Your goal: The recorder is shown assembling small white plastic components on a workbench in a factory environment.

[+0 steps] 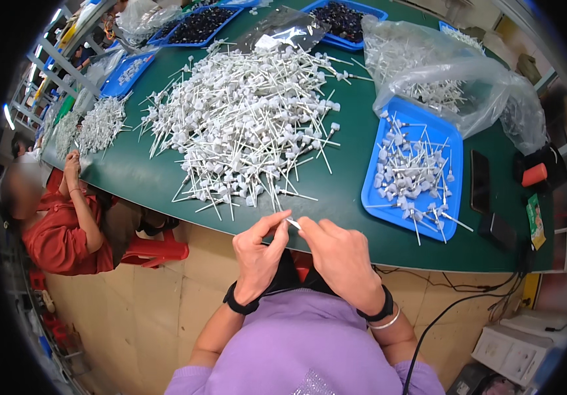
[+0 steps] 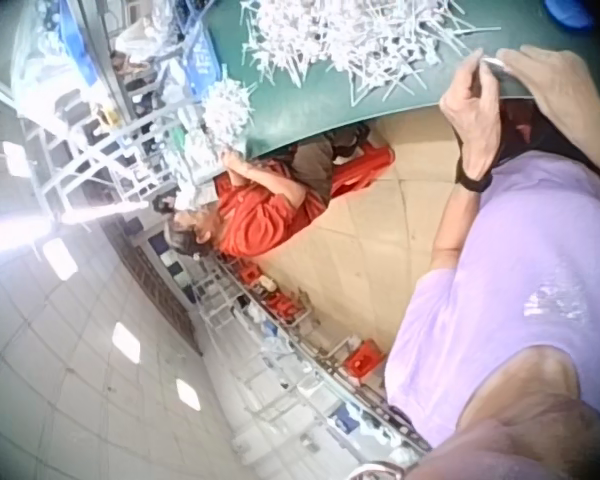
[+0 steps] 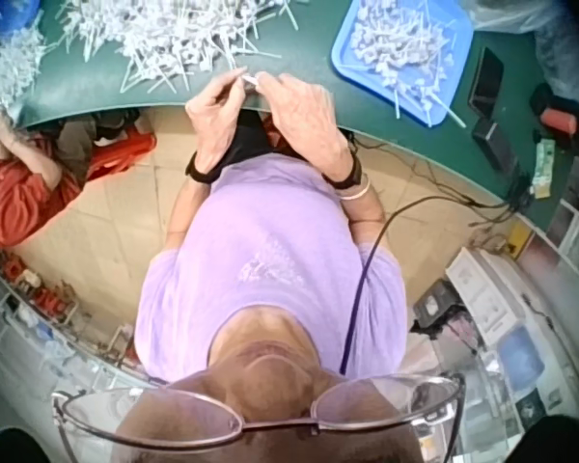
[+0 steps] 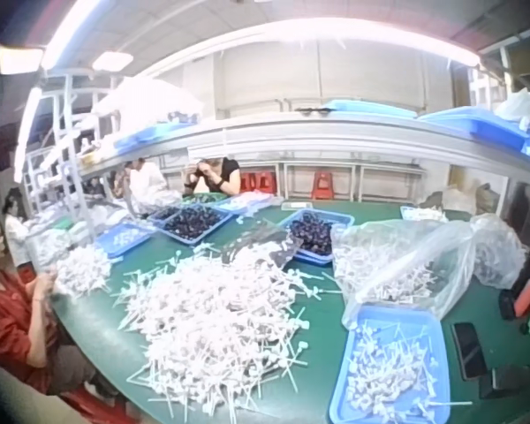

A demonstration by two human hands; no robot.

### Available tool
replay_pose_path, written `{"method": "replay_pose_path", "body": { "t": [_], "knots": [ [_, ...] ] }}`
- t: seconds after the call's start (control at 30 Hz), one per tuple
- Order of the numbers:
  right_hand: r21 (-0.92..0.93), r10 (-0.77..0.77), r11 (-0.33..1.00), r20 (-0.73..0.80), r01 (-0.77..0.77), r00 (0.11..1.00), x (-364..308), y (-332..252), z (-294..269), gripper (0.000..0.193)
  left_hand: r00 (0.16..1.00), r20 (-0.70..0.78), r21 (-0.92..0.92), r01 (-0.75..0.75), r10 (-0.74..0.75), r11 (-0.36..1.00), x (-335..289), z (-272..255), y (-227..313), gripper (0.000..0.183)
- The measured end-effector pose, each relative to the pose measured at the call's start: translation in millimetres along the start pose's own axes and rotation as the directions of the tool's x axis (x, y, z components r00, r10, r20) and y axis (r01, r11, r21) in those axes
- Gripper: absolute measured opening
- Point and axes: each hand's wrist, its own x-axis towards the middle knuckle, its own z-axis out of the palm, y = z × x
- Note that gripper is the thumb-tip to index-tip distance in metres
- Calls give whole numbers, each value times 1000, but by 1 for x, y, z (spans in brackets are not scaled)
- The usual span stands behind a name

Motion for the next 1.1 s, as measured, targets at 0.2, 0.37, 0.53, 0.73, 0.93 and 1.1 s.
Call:
{"method": "replay_pose_path", "body": {
  "t": [0.2, 0.37, 0.53, 0.73, 0.93, 1.1],
  "knots": [
    [174, 265, 957, -195, -233, 944, -29, 33, -23, 17, 888, 276, -129, -346, 368, 929, 37, 30, 48, 34],
    [148, 322, 943, -201, -297, 925, -41, 45, -29, 17, 857, 206, -131, -454, 472, 881, 74, 53, 64, 46],
    [174, 319, 939, -122, -296, 940, -38, 40, -23, 17, 848, 236, 468, -527, 475, 709, 92, -11, 1, 20],
    [158, 192, 972, -94, -176, 977, -24, 32, -10, 16, 830, 424, 575, -555, 361, 601, 89, -18, -21, 23],
    [204, 166, 969, -118, -139, 979, -22, 28, -12, 18, 879, 404, 340, -402, 255, 850, 87, -25, -9, 19],
    [250, 132, 963, -128, -97, 983, -10, 20, -16, 20, 890, 438, -250, 256, -126, 934, 61, -23, -8, 25]
  ]
}}
